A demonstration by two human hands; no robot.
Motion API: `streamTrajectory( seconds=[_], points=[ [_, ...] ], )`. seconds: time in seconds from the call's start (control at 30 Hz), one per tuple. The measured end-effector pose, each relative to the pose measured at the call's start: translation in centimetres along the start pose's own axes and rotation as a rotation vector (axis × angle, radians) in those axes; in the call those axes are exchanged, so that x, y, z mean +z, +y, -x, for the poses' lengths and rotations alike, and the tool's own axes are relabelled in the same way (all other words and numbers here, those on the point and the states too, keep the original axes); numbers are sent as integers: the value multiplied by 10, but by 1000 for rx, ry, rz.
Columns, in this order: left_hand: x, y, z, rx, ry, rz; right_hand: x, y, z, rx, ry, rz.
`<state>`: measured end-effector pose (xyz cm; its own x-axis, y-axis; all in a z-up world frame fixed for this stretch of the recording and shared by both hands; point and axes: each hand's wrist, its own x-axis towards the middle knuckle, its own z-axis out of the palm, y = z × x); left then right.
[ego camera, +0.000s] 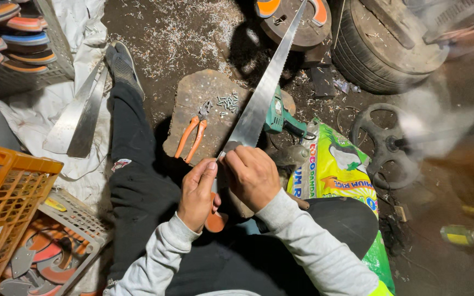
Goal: The person sits on the floor and uses a hammer to tap a metal bracket onto a saw blade. They then use a power drill to drive screws into the bracket and finish by tightening the screws with a screwdriver.
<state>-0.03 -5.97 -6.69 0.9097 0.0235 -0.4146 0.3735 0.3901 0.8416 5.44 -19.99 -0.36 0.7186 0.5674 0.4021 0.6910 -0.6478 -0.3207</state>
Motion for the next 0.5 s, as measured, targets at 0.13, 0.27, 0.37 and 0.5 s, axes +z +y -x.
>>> streamTrajectory(
  seconds=[0.13,0.27,0.37,0.5],
  points=[
    [-3,3,-4,30,-48,55,13,11,-7,100,22,-58],
    [-21,22,-9,81,95,45,5,53,-18,377,251,-397],
    [-47,45,-11,197,105,46,10,86,-23,610,231,-239],
    [-68,63,-11,217,150,105,50,107,-20,315,109,-72]
  ],
)
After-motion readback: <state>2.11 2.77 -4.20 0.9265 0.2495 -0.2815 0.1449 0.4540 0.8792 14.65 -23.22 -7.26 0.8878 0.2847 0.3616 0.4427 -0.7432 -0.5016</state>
